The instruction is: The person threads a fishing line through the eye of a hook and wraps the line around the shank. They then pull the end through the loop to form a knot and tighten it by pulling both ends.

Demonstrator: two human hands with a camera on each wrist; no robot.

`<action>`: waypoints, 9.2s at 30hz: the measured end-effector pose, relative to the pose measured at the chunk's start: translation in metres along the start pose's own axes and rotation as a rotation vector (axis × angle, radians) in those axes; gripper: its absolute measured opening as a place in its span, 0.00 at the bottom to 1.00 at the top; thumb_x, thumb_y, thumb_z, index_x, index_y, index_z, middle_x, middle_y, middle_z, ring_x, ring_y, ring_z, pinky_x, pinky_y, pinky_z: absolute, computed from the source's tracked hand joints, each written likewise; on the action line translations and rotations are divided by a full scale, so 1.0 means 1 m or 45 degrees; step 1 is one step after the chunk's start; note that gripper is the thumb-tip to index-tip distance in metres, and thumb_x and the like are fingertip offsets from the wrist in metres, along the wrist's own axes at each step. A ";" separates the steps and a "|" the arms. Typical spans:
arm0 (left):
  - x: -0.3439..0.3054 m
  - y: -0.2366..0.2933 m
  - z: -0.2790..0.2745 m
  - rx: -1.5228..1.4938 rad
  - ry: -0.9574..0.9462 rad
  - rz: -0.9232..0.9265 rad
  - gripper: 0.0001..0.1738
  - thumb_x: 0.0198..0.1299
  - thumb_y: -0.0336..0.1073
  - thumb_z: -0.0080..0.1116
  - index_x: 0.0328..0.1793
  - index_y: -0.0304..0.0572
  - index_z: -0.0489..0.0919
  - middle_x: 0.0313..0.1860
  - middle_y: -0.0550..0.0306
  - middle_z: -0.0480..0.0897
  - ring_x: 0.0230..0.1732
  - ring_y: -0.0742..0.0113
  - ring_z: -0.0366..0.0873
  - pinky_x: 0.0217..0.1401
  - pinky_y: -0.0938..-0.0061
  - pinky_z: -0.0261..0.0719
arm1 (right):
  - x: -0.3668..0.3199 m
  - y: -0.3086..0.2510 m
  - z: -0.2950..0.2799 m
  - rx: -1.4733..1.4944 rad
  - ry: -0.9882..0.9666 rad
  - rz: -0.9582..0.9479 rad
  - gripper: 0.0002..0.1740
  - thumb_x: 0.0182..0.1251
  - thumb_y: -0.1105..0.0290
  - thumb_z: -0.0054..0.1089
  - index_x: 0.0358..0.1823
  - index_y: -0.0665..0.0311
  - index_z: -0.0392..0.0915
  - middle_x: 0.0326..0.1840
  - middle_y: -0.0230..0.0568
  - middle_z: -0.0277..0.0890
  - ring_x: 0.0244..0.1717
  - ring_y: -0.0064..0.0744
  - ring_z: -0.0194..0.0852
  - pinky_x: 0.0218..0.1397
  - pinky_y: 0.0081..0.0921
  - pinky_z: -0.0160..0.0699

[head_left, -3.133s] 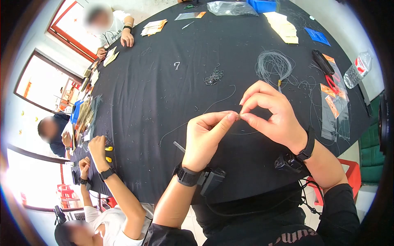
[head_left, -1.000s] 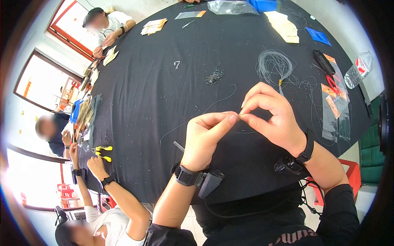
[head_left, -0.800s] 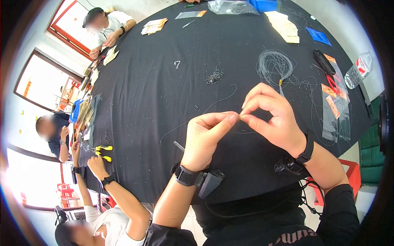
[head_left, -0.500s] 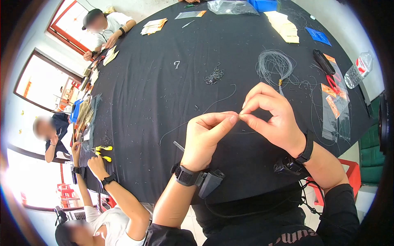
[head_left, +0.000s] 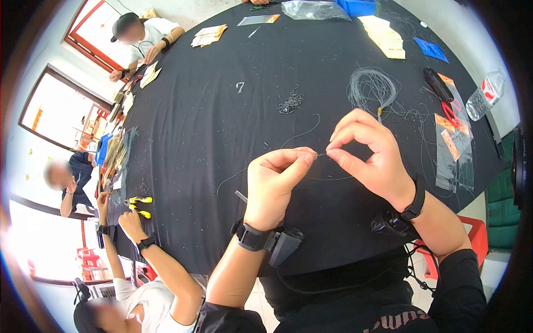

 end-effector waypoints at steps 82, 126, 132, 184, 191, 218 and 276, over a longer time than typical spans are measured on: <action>-0.004 0.012 0.004 0.554 0.087 0.317 0.04 0.58 0.22 0.67 0.40 0.30 0.87 0.42 0.55 0.88 0.41 0.76 0.82 0.44 0.81 0.79 | -0.016 0.027 0.017 0.418 -0.249 0.842 0.05 0.70 0.72 0.64 0.38 0.67 0.82 0.17 0.17 0.65 0.19 0.07 0.55 0.23 0.15 0.54; -0.004 0.013 0.001 0.645 0.155 0.319 0.04 0.57 0.23 0.68 0.39 0.32 0.88 0.40 0.57 0.89 0.39 0.78 0.81 0.44 0.82 0.78 | -0.011 0.015 0.008 0.053 -0.192 0.554 0.05 0.62 0.74 0.67 0.34 0.66 0.80 0.13 0.24 0.60 0.17 0.13 0.52 0.22 0.21 0.52; -0.004 0.014 0.003 0.689 0.122 0.328 0.05 0.57 0.23 0.68 0.39 0.32 0.88 0.40 0.57 0.89 0.40 0.77 0.82 0.46 0.81 0.79 | -0.010 0.017 0.005 0.032 -0.174 0.562 0.05 0.62 0.73 0.68 0.34 0.66 0.80 0.13 0.24 0.60 0.17 0.12 0.52 0.22 0.21 0.51; -0.009 0.033 0.015 1.020 0.099 0.815 0.05 0.52 0.23 0.69 0.36 0.37 0.86 0.39 0.52 0.89 0.41 0.65 0.88 0.47 0.74 0.83 | -0.029 0.016 0.026 0.303 -0.137 0.719 0.05 0.67 0.72 0.68 0.35 0.67 0.83 0.16 0.21 0.66 0.20 0.09 0.55 0.23 0.18 0.53; -0.008 0.032 0.020 1.117 0.016 0.849 0.07 0.51 0.24 0.70 0.36 0.39 0.86 0.39 0.54 0.89 0.40 0.63 0.88 0.45 0.73 0.83 | -0.015 0.009 0.012 0.081 -0.192 0.489 0.04 0.64 0.74 0.68 0.35 0.67 0.83 0.15 0.25 0.64 0.19 0.12 0.54 0.23 0.20 0.53; -0.013 0.032 0.017 0.735 -0.104 0.776 0.07 0.53 0.18 0.66 0.37 0.34 0.85 0.41 0.53 0.89 0.40 0.71 0.85 0.44 0.79 0.83 | -0.012 0.021 0.008 0.343 -0.182 0.712 0.06 0.66 0.70 0.70 0.37 0.66 0.85 0.17 0.18 0.65 0.20 0.07 0.54 0.23 0.16 0.51; -0.017 0.042 0.018 0.750 -0.078 0.912 0.08 0.50 0.18 0.68 0.34 0.36 0.84 0.37 0.54 0.88 0.33 0.71 0.82 0.35 0.80 0.78 | -0.017 0.018 0.012 0.402 -0.073 0.589 0.07 0.66 0.70 0.71 0.36 0.66 0.83 0.17 0.19 0.66 0.20 0.07 0.54 0.24 0.15 0.52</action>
Point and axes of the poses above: each hand's wrist, its own x-axis towards the middle knuckle, its own z-axis out of the palm, y = z × x, the point moved 6 cm from there along x, towards the middle knuckle
